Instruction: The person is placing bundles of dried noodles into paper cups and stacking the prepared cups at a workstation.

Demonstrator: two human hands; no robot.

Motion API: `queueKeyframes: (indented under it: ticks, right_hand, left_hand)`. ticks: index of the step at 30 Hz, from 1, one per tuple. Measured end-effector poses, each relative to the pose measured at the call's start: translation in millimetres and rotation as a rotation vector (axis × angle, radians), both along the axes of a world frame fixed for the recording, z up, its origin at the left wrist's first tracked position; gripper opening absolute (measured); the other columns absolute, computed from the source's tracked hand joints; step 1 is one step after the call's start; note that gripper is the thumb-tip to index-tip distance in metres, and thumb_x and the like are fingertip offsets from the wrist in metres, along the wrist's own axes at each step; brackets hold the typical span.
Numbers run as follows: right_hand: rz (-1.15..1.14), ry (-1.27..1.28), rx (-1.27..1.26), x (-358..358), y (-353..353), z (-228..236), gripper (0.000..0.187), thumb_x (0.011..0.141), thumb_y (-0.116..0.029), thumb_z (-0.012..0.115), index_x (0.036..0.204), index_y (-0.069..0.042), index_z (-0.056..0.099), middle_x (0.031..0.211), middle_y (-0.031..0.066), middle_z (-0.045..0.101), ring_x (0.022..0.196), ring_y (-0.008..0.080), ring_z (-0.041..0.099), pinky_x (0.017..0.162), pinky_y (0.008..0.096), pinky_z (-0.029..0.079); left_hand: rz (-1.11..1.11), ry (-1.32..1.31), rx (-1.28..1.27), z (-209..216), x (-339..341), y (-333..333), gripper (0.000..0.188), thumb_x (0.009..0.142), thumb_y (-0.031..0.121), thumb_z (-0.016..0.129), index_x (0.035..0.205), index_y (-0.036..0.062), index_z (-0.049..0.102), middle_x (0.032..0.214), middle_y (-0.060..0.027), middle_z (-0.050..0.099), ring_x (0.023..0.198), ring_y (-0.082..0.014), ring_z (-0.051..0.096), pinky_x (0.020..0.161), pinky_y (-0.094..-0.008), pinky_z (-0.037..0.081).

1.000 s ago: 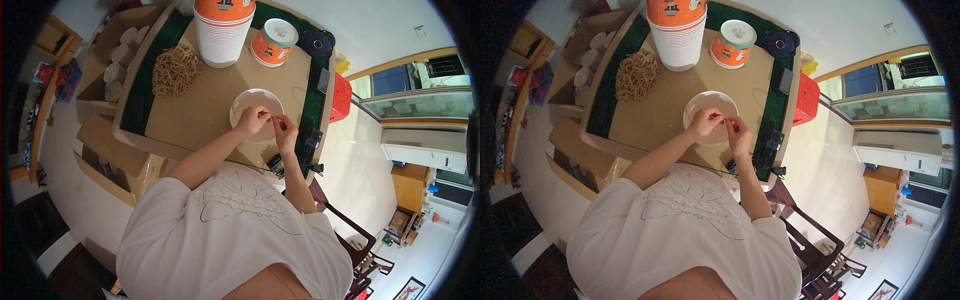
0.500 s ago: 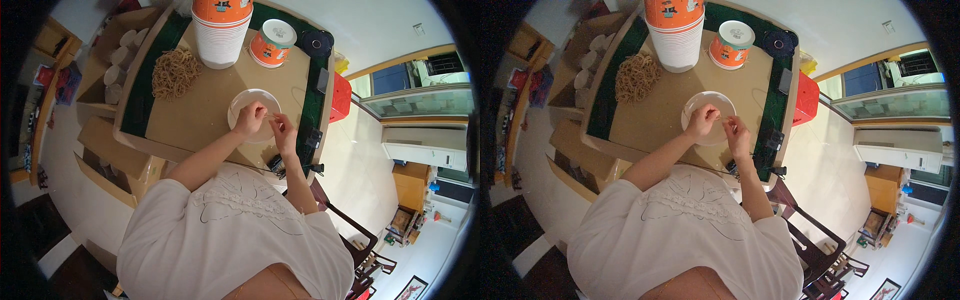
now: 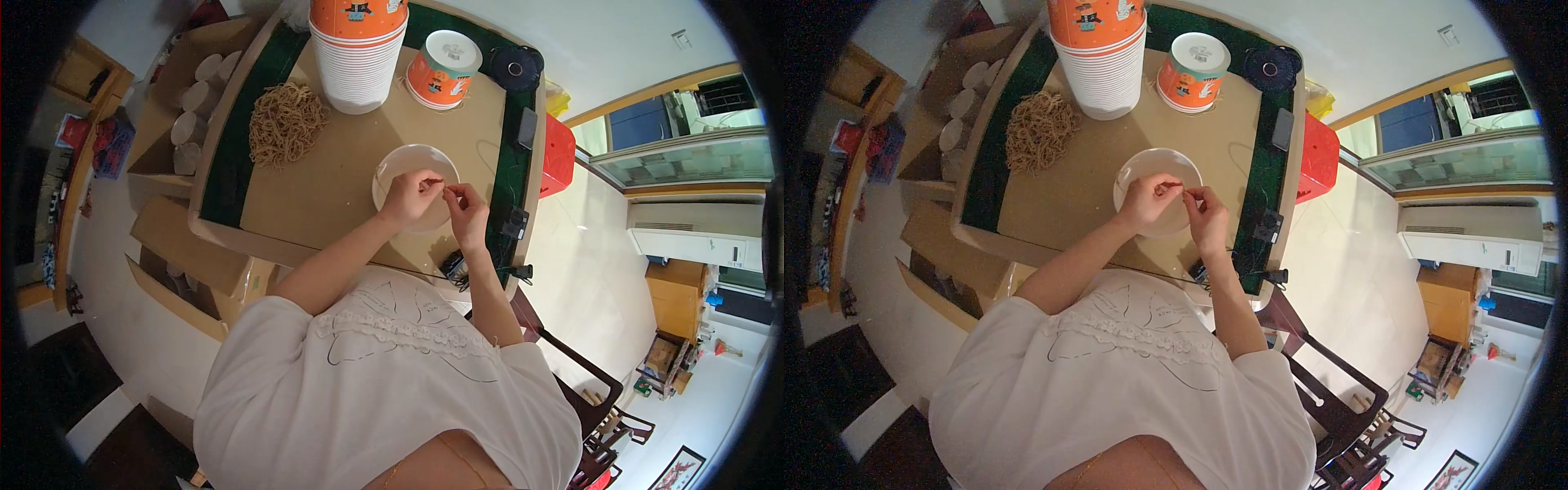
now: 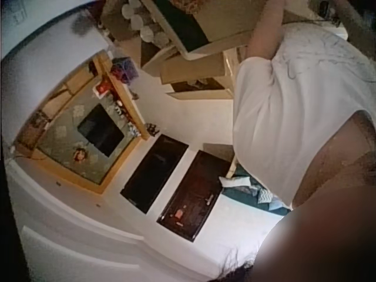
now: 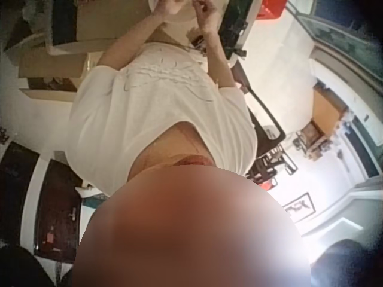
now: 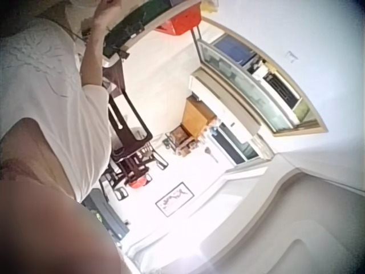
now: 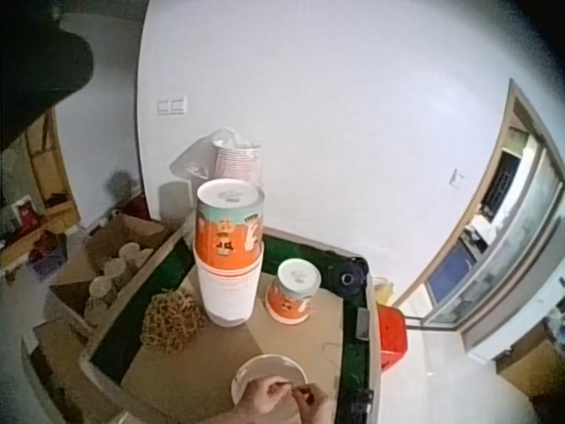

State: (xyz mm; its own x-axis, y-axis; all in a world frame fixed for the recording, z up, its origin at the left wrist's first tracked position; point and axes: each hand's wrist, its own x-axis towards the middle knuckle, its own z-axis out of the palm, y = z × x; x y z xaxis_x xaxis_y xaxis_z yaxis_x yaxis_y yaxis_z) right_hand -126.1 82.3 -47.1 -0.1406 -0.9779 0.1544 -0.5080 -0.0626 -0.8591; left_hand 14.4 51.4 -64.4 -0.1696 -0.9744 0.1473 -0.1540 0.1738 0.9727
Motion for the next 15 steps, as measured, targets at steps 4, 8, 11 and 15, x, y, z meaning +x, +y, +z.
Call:
queueKeyframes:
  ticks: [4, 8, 11, 15]
  right_hand:
    - [-0.004, 0.048, -0.015, 0, 0, 0, 0.008, 0.08, -0.008, 0.064, 0.084, -0.002, 0.063, 0.066, 0.0014, 0.062, 0.048, 0.0033, 0.041, 0.045, 0.0206, 0.034]
    - [-0.008, 0.057, -0.024, 0, 1, 1, 0.008, 0.079, -0.009, 0.065, 0.083, -0.002, 0.063, 0.065, 0.0018, 0.062, 0.048, 0.0038, 0.041, 0.045, 0.021, 0.034]
    - [0.003, 0.07, 0.01, 0, 2, 5, 0.009, 0.079, -0.01, 0.065, 0.083, -0.002, 0.062, 0.067, 0.007, 0.061, 0.048, 0.0102, 0.047, 0.047, 0.0253, 0.039]
    - [0.005, 0.055, 0.015, -8, 6, -4, 0.007, 0.08, -0.008, 0.064, 0.083, -0.002, 0.062, 0.066, 0.004, 0.061, 0.049, 0.0066, 0.045, 0.047, 0.0227, 0.037]
  left_hand:
    - [0.001, -0.092, -0.072, 9, 1, 0, 0.01, 0.08, 0.009, 0.061, 0.087, 0.0024, 0.064, 0.08, -0.0101, 0.065, 0.064, -0.0169, 0.063, 0.058, -0.0295, 0.048]
    - [0.063, -0.262, -0.191, 10, -1, 1, 0.007, 0.075, 0.005, 0.062, 0.081, 0.0027, 0.061, 0.073, -0.0101, 0.062, 0.061, -0.0225, 0.061, 0.056, -0.0319, 0.047]
    - [0.126, -0.236, -0.217, 9, 0, -3, 0.007, 0.074, 0.004, 0.063, 0.08, 0.0028, 0.06, 0.072, -0.01, 0.061, 0.06, -0.0231, 0.06, 0.056, -0.0321, 0.047]
    - [0.2, -0.12, -0.059, 14, 10, -15, 0.007, 0.076, 0.009, 0.062, 0.079, 0.0034, 0.058, 0.072, -0.0121, 0.06, 0.064, -0.0258, 0.06, 0.057, -0.0358, 0.047]
